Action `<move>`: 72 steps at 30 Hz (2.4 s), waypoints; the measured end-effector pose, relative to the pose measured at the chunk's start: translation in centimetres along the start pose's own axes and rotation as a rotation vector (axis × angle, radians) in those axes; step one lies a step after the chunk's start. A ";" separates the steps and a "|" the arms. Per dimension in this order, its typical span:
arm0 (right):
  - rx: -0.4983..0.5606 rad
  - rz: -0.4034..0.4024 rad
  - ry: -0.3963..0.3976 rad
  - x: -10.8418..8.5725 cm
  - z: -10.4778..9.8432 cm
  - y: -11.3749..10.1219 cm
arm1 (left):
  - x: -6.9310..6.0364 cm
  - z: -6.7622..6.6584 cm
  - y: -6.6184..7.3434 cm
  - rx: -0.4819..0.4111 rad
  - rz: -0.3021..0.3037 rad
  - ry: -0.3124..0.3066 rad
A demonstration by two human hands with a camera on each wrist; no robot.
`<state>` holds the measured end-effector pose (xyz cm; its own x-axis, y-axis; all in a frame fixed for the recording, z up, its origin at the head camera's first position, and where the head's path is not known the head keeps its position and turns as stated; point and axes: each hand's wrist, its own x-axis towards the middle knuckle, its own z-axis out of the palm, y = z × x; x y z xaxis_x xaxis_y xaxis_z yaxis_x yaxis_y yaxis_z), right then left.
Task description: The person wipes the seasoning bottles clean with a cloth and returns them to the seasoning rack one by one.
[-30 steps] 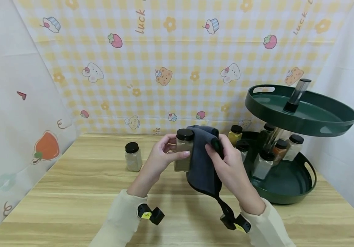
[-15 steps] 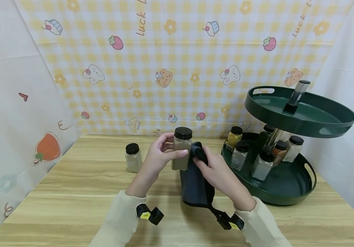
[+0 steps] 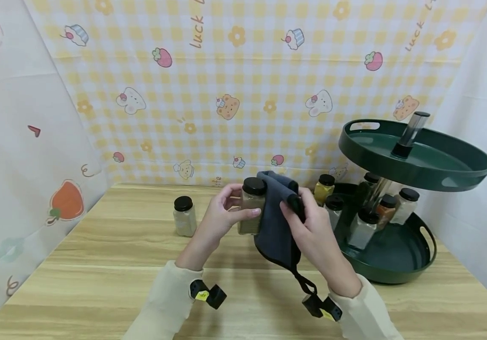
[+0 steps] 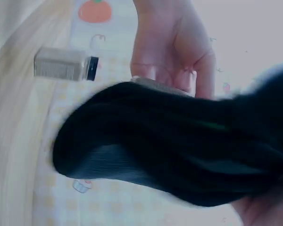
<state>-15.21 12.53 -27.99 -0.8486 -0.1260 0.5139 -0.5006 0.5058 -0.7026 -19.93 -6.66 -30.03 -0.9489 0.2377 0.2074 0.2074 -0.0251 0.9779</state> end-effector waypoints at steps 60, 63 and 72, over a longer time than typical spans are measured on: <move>-0.034 0.157 -0.112 0.4 -0.6 -0.1 | 0.2 0.8 -0.5 -0.018 0.021 -0.019; -0.055 0.196 -0.208 0.7 0.0 0.5 | -0.1 0.7 -0.1 -0.046 0.031 -0.023; -0.039 0.238 -0.254 1.1 0.3 1.2 | -0.3 0.4 0.3 -0.102 0.021 -0.054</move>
<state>-16.79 12.77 -28.39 -0.9587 -0.2064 0.1956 -0.2807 0.5782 -0.7661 -19.48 -6.39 -29.81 -0.9297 0.2884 0.2292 0.1994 -0.1292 0.9714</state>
